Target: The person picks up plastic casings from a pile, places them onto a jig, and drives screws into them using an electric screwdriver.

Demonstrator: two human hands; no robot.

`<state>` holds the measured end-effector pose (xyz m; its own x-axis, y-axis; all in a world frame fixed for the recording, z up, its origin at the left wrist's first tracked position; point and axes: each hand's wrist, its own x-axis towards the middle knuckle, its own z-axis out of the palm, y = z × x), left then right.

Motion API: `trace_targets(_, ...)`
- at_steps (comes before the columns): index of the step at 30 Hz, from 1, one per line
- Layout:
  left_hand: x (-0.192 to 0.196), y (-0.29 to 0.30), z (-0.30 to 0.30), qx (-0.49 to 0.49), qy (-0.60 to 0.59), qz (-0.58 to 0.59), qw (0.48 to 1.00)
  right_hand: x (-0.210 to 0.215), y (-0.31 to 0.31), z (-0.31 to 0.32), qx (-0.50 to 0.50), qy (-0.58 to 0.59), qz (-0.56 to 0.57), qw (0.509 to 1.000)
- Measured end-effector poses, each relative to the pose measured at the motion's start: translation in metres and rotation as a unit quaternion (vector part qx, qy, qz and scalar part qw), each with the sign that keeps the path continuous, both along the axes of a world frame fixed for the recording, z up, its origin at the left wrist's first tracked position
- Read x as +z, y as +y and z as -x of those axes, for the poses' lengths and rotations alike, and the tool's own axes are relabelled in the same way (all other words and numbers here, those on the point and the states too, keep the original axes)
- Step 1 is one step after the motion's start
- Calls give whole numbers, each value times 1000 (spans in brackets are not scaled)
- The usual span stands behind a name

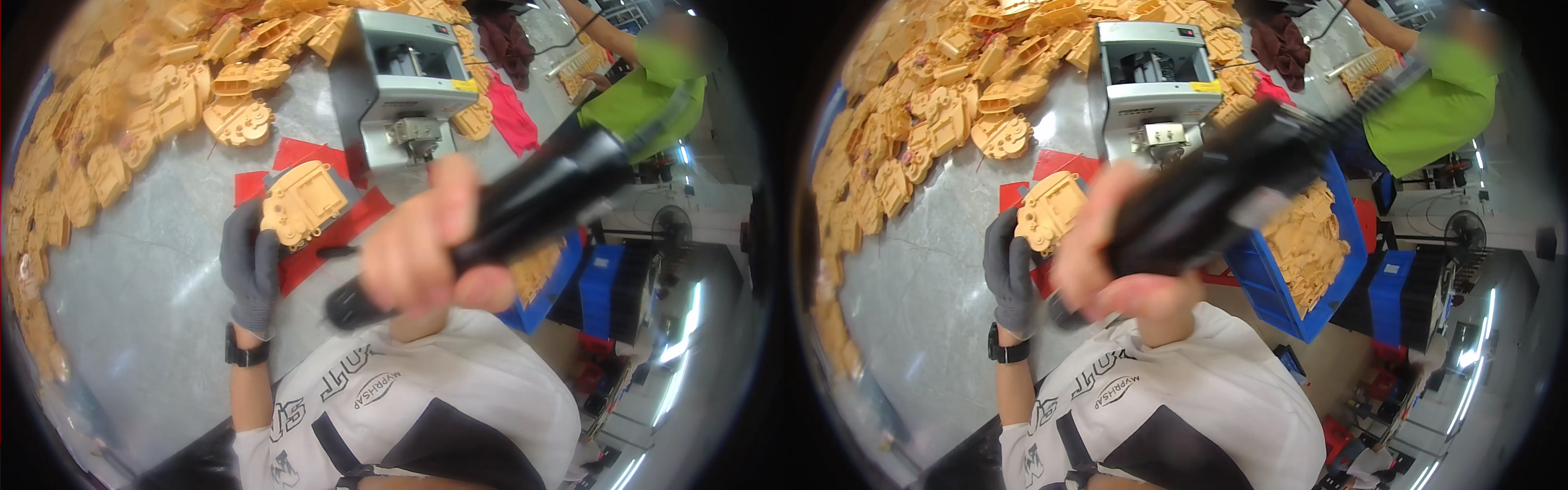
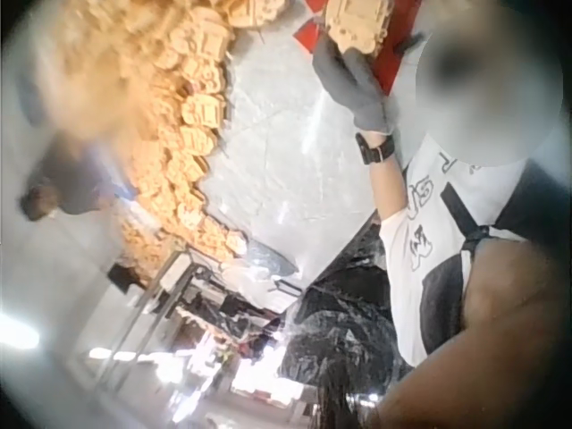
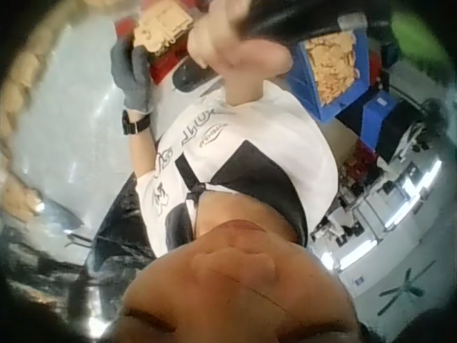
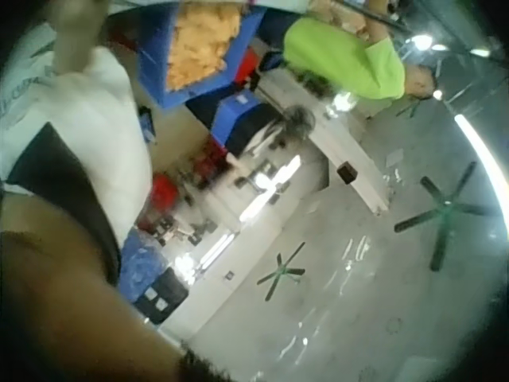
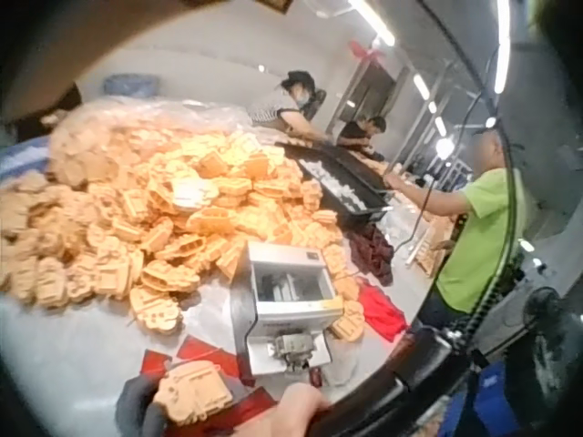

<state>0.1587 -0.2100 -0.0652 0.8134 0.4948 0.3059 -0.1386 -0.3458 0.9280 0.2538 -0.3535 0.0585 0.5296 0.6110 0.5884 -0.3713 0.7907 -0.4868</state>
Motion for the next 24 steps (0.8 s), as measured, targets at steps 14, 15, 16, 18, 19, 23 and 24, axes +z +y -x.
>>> trace_targets(14,1,1,-7,-4,-7,11,1000,13,-45,-71,-556,-91,255,786)
trace_targets(15,1,1,-8,-7,-5,5,1000,12,-42,-74,-556,-91,255,786)
trace_targets(16,0,1,-7,-10,-1,-2,1000,9,-41,-75,-569,-92,269,771)
trace_targets(18,1,1,-7,-8,5,3,1000,2,-36,-82,-565,-95,282,770)
trace_targets(19,3,2,-6,-3,10,7,1000,2,-35,-84,-564,-95,282,770)
trace_targets(23,-2,6,-2,9,5,-12,1000,3,-38,-74,-496,-65,307,810)
trace_targets(24,-3,7,-3,0,0,-19,1000,2,-40,-62,-463,-50,283,838)
